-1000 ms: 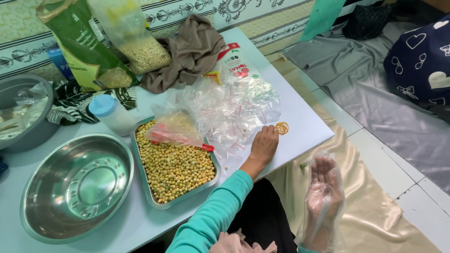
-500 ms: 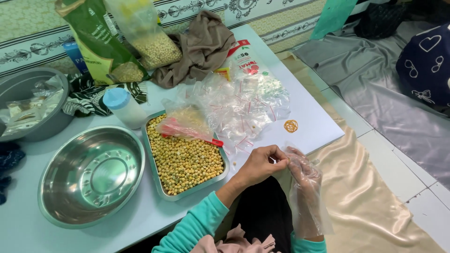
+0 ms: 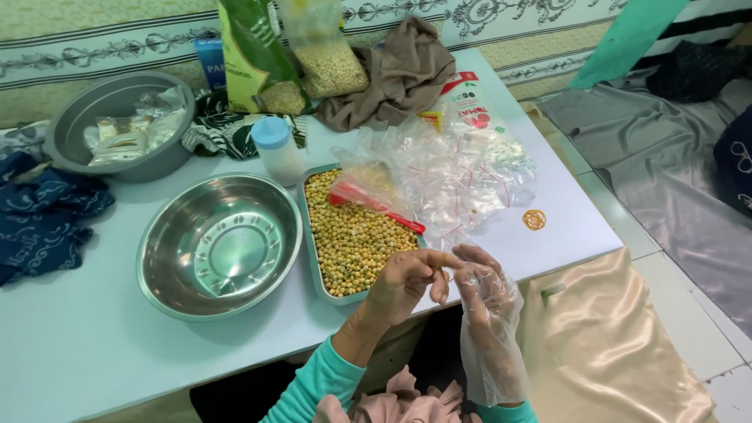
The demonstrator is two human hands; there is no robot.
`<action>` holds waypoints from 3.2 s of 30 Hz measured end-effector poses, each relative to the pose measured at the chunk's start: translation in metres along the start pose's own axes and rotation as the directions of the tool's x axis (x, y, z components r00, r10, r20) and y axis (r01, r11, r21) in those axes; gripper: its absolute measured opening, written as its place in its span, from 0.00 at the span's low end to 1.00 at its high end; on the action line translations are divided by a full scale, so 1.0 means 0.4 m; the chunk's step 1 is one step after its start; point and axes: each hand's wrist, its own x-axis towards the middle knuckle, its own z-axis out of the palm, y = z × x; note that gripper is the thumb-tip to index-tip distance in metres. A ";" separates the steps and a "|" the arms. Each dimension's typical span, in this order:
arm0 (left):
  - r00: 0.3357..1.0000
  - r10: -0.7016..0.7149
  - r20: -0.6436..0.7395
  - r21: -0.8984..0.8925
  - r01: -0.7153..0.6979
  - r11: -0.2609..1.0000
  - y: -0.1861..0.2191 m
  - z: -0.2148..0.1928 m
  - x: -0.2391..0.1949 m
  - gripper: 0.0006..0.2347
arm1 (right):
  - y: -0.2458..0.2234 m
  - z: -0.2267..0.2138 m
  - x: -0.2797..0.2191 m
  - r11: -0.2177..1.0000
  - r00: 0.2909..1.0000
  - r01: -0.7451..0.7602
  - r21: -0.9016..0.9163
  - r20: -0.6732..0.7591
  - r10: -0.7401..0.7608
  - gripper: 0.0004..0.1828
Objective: The person puts on disposable gloves, scoops yellow split peas from a tray into a metal bowl, adds water from a squeeze bottle, and mixes the peas by hand. The person then picks up individual peas to inspect them.
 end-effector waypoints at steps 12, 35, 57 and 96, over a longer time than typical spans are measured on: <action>0.939 0.306 -0.157 0.461 -0.204 0.864 0.089 0.028 -0.129 0.19 | -0.095 0.139 -0.038 0.990 0.978 0.021 -0.138 0.206 0.008 0.07; 0.886 -0.387 0.254 0.456 0.244 0.856 0.127 -0.066 -0.099 0.16 | 0.231 0.220 -0.065 0.481 0.718 -0.589 0.650 0.693 -0.058 0.29; 0.981 -0.003 -0.195 -0.054 -0.007 0.998 -0.103 -0.025 -0.147 0.08 | 0.085 0.225 0.085 0.095 0.818 -0.397 0.913 0.399 -0.415 0.42; 0.728 0.550 0.410 0.912 -0.339 -0.232 -0.037 0.018 -0.199 0.04 | -0.067 0.187 0.118 0.733 0.861 0.444 -0.516 0.018 -0.508 0.31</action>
